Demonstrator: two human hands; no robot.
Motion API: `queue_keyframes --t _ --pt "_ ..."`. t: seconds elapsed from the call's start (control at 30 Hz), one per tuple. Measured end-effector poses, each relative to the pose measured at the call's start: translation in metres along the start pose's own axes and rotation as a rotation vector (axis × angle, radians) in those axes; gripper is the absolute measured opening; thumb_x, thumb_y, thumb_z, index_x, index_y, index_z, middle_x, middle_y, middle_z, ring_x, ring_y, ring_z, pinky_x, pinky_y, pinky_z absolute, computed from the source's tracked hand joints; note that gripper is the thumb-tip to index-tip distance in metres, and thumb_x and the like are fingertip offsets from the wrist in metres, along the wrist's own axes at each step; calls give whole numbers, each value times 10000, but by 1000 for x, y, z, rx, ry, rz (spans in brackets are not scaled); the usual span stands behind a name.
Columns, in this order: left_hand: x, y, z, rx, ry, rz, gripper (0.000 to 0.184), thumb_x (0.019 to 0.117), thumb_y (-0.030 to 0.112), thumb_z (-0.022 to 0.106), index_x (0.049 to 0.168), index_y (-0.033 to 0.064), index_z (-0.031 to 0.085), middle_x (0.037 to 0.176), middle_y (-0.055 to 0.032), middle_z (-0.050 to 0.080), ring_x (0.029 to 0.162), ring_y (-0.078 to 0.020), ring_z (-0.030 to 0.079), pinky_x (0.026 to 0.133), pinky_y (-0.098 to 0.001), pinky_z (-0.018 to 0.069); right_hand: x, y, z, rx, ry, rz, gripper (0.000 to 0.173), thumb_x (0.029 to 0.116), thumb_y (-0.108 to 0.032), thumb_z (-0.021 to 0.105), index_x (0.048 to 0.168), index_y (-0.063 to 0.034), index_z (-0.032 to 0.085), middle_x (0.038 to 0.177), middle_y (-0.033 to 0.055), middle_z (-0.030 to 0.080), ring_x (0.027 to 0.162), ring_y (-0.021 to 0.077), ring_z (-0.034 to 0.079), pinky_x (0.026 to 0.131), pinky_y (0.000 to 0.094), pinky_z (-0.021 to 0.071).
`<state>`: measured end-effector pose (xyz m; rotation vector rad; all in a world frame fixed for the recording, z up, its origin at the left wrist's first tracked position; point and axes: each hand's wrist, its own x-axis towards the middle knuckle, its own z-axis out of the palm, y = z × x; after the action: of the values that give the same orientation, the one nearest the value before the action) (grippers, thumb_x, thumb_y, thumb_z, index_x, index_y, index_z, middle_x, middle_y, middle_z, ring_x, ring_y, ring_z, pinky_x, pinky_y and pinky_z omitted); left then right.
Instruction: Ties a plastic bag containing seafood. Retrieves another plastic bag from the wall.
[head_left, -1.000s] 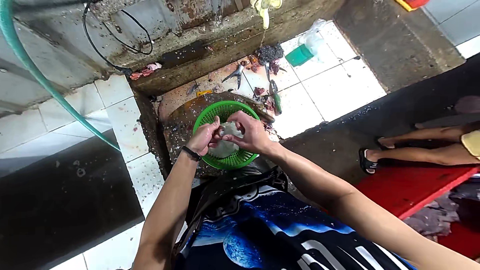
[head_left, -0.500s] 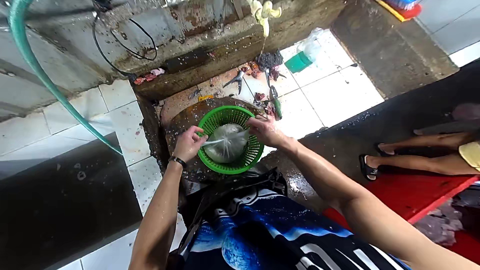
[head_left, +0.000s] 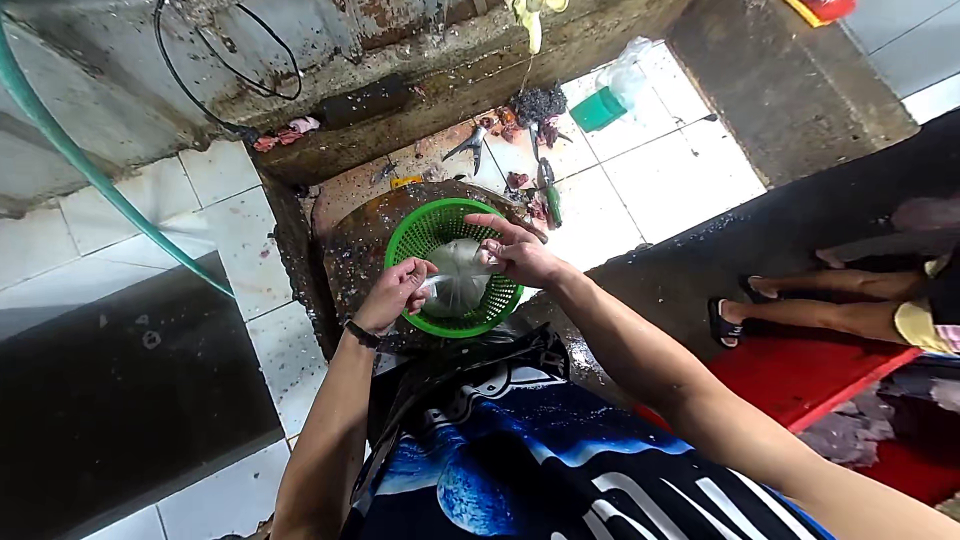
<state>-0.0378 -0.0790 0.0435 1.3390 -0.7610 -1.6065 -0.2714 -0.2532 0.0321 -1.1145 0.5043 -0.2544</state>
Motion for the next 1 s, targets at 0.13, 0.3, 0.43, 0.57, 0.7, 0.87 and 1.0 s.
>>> queue_keyframes --t 0.13,0.3,0.43,0.57,0.7,0.87,1.0 --pt "-2 -7 1 -201 -81 -30 387 1113 366 341 1266 120 597 633 34 462 468 -39 435 437 -174 416 9 8 -8 85 51 26 497 1057 -91 406 1539 -209 437 861 61 615 694 130 595 704 341 565" --pt "1 -5 19 -369 -15 109 482 1071 97 313 1540 176 392 1225 -157 681 613 -66 576 530 -188 475 9 -2 10 241 -63 44 618 1058 -112 325 1635 -314 235 1315 161 656 1052 246 695 931 438 574" --pt "13 -10 32 -252 264 69 643 983 -89 483 1546 217 421 1373 -103 651 650 -115 648 535 -225 523 8 -3 35 -278 36 -71 858 909 81 449 1657 -268 216 1420 54 646 821 211 715 646 358 593" --pt "18 -7 51 -15 488 27 539 848 -72 762 1335 71 583 990 -137 757 671 -199 709 527 -310 576 20 11 49 -690 104 -222 889 886 19 728 1632 -178 287 1264 43 728 703 183 714 664 383 634" --pt "24 -14 27 412 586 121 327 813 95 850 1106 106 705 851 -64 767 669 -199 725 582 -407 616 21 13 40 -809 108 -235 883 841 -192 847 1587 -168 375 885 41 739 710 188 662 664 406 579" --pt "24 -26 -20 581 722 116 283 836 108 803 1097 110 695 838 -47 753 698 -210 719 628 -467 607 20 2 -9 -684 32 -196 548 908 -194 749 1426 -117 586 649 45 581 522 148 517 547 360 496" --pt "21 -16 -9 280 487 148 331 908 10 719 1224 84 655 947 -76 761 650 -188 700 524 -348 589 20 4 0 -710 28 -273 459 965 -180 697 1409 -111 602 915 57 736 760 148 697 720 366 617"
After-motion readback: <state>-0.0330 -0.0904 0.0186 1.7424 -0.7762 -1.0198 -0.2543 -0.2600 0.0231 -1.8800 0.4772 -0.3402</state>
